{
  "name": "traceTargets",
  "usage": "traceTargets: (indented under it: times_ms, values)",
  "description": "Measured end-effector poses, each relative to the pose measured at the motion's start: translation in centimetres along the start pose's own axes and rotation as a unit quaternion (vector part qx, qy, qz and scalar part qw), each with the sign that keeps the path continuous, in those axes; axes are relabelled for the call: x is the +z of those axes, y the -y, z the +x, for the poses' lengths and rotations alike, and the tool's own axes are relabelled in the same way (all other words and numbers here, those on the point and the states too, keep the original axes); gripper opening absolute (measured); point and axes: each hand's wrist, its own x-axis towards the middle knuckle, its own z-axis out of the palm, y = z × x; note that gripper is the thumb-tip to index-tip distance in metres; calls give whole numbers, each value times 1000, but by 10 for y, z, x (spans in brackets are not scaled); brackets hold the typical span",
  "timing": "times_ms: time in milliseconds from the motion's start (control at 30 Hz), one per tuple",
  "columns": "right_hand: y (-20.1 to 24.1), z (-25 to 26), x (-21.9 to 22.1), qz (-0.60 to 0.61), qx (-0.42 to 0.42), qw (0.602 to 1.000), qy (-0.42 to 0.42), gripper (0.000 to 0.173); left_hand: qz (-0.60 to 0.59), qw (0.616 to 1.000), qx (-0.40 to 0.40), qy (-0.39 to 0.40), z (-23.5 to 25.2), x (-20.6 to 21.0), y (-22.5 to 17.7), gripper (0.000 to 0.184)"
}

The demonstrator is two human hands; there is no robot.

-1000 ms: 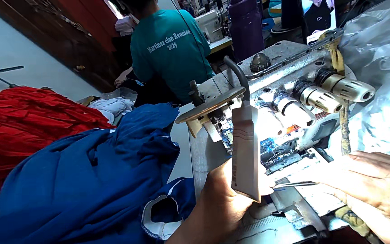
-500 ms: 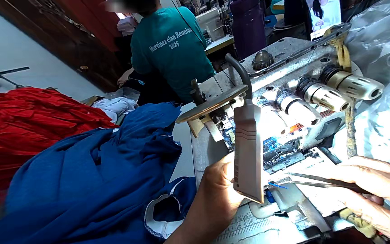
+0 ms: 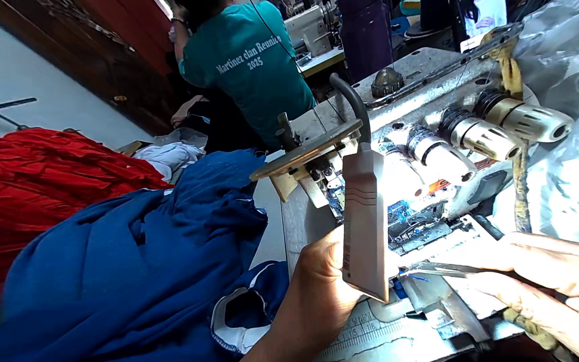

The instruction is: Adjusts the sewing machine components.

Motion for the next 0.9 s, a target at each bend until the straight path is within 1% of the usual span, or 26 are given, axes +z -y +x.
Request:
traceTargets:
  times_ms: [100,267,367,500,633,667,700,767,800,833,900]
  values:
    - [-2,0,1,1,-3,1000,-6,20,-3,1000,8,3,0,0,1,12]
    - [-4,0,3,-5,-2,1000,-4,22,-16,1000,-14,2,-1,1,-1,13]
    - [-4,0,4,-7,-1,1000,-6,21,-23,999,-47,-16,0,3,-5,14]
    - [-5,2,3,-5,-19,1000,-16,20,-14,1000,-2,10,0,0,0,15]
    - [-5,2,4,-16,-20,999,-20,21,-15,1000,19,17,0,-2,2,11]
    - [-6,1,5,-21,-20,999,-27,21,-25,999,34,6,0,-3,3,12]
    - [-8,1,8,-26,-17,999,-40,22,-8,998,57,-17,0,-5,5,15]
    - [-8,0,12,-37,-1,997,-62,22,98,985,120,-71,4,-13,6,18]
    - [-9,0,15,-47,4,996,-76,23,136,978,136,-84,7,-19,5,17]
    - [-10,0,19,-61,4,994,-91,23,147,976,135,-93,9,-23,5,16]
    - [-12,2,26,-90,-1,990,-111,23,133,980,103,-108,12,-25,8,17]
